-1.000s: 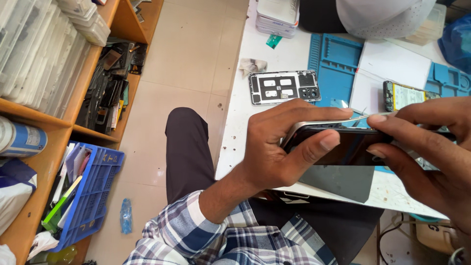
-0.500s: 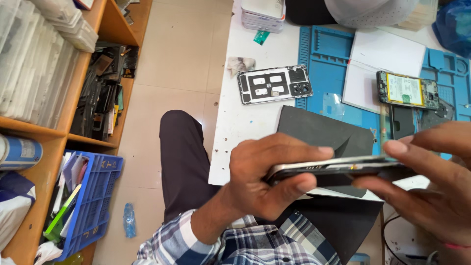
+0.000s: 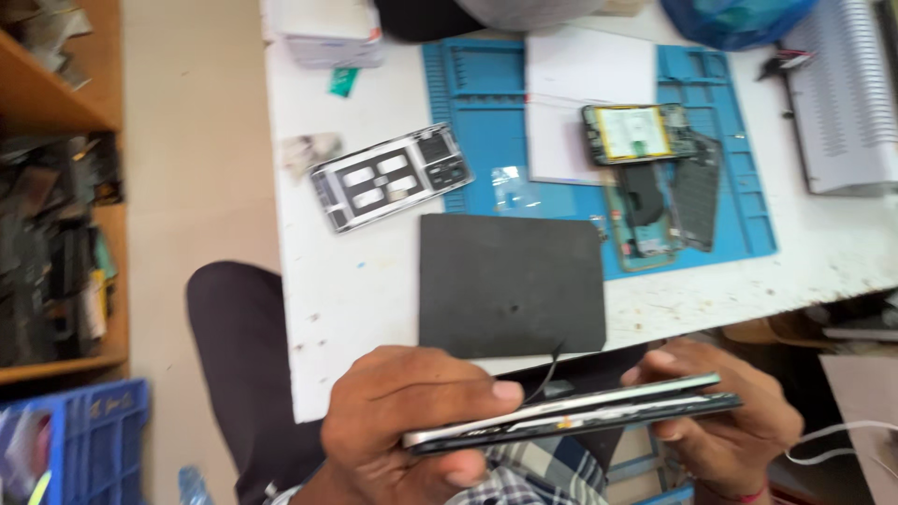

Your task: The person is repairing a smartphone by handling its internal components. They connect a ribbon cable to the motherboard, inspect the internal layout, and then align the phone's chassis with the screen assembly, preparing to reassemble the device.

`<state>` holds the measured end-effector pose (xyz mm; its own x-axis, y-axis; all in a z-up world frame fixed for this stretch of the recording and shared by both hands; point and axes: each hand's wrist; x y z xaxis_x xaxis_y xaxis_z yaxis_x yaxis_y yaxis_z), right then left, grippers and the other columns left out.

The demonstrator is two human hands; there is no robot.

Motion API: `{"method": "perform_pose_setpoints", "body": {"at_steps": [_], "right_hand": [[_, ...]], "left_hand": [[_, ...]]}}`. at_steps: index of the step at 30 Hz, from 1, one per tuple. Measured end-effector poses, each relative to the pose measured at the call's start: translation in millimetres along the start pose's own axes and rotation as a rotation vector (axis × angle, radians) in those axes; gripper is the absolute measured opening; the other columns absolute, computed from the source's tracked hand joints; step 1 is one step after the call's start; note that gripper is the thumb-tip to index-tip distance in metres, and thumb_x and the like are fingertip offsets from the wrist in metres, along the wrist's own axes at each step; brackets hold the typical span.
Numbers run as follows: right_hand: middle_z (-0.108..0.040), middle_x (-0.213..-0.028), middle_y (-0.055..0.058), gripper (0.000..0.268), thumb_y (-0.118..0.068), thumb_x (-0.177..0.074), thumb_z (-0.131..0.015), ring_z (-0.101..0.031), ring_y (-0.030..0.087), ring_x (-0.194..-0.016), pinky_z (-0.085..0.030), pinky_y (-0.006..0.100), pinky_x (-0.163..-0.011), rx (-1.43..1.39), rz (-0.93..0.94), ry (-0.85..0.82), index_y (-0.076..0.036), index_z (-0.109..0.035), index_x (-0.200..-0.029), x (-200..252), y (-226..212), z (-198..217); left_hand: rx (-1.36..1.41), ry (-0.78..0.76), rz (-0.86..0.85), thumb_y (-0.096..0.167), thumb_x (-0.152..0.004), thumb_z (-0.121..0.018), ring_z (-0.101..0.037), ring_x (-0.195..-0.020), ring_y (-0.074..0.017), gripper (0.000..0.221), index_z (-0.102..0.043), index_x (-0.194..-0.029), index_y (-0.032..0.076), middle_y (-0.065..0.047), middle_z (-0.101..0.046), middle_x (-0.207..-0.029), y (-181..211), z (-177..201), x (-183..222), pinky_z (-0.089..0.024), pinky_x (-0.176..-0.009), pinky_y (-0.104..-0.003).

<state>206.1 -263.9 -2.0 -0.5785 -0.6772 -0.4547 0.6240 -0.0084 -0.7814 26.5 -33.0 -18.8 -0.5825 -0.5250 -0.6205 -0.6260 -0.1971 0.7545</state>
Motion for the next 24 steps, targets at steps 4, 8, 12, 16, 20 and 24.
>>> {"method": "perform_pose_setpoints", "body": {"at_steps": [4, 8, 12, 16, 20, 24], "right_hand": [[-0.075, -0.079, 0.018, 0.057, -0.035, -0.088, -0.084, -0.079, 0.024, -0.071, -0.063, 0.031, -0.062, -0.064, -0.049, -0.019, 0.012, -0.069, -0.117, 4.1, 3.3, 9.7], [-0.076, -0.085, 0.018, 0.051, -0.032, -0.09, -0.082, -0.079, 0.023, -0.071, -0.065, 0.031, -0.06, -0.149, -0.005, -0.097, 0.011, -0.069, -0.114, 0.2, 10.0, 15.2], [-0.076, -0.085, 0.018, 0.035, -0.029, -0.091, -0.081, -0.078, 0.02, -0.068, -0.064, 0.031, -0.06, -0.174, 0.036, -0.169, 0.004, -0.073, -0.098, -4.3, 16.1, 14.5], [-0.075, -0.078, 0.016, 0.03, -0.028, -0.087, -0.081, -0.073, 0.02, -0.067, -0.06, 0.027, -0.052, -0.16, 0.038, -0.18, 0.001, -0.073, -0.083, -5.2, 20.6, 13.5], [-0.074, -0.073, 0.012, 0.03, -0.028, -0.087, -0.082, -0.072, 0.018, -0.063, -0.057, 0.027, -0.052, -0.214, 0.019, -0.191, 0.0, -0.074, -0.082, -4.7, 19.6, 12.4], [-0.072, -0.071, 0.011, 0.032, -0.028, -0.088, -0.084, -0.072, 0.017, -0.059, -0.055, 0.028, -0.051, -0.3, -0.003, -0.206, 0.002, -0.073, -0.082, -5.8, 15.9, 10.1]], "left_hand": [[0.022, 0.005, 0.007, 0.046, -0.105, -0.066, -0.078, -0.067, -0.0163, 0.046, -0.076, -0.106, 0.001, -0.01, -0.077, -0.083, -6.5, -8.4, -4.8, -0.062, -0.057, -0.028], [0.015, 0.028, 0.105, 0.05, -0.101, -0.066, -0.074, -0.061, -0.0134, 0.05, -0.078, -0.101, 0.001, -0.009, -0.077, -0.077, 0.1, -11.2, -3.0, -0.056, -0.052, -0.027], [-0.012, 0.039, 0.076, 0.05, -0.103, -0.066, -0.076, -0.064, -0.0143, 0.049, -0.077, -0.102, 0.002, -0.01, -0.077, -0.08, 0.7, -9.2, -4.9, -0.058, -0.055, -0.028], [-0.068, 0.052, 0.073, 0.051, -0.104, -0.064, -0.076, -0.067, -0.0154, 0.049, -0.076, -0.099, 0.003, -0.01, -0.076, -0.081, 1.9, -9.6, -5.5, -0.059, -0.056, -0.028], [-0.07, 0.105, 0.075, 0.052, -0.104, -0.065, -0.076, -0.069, -0.0157, 0.049, -0.076, -0.098, 0.004, -0.01, -0.077, -0.085, -0.9, -10.8, -2.9, -0.059, -0.057, -0.027], [-0.048, 0.066, 0.094, 0.048, -0.107, -0.067, -0.075, -0.067, -0.0137, 0.048, -0.077, -0.106, 0.001, -0.011, -0.078, -0.088, -3.8, -4.7, 2.1, -0.055, -0.054, -0.023]]}}
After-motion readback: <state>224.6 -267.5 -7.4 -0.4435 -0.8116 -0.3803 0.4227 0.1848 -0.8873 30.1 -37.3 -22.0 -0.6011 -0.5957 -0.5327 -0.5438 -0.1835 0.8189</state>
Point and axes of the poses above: each hand's wrist, its own x-axis away from the middle knuckle, its own z-axis out of the back of the hand, y = z × x
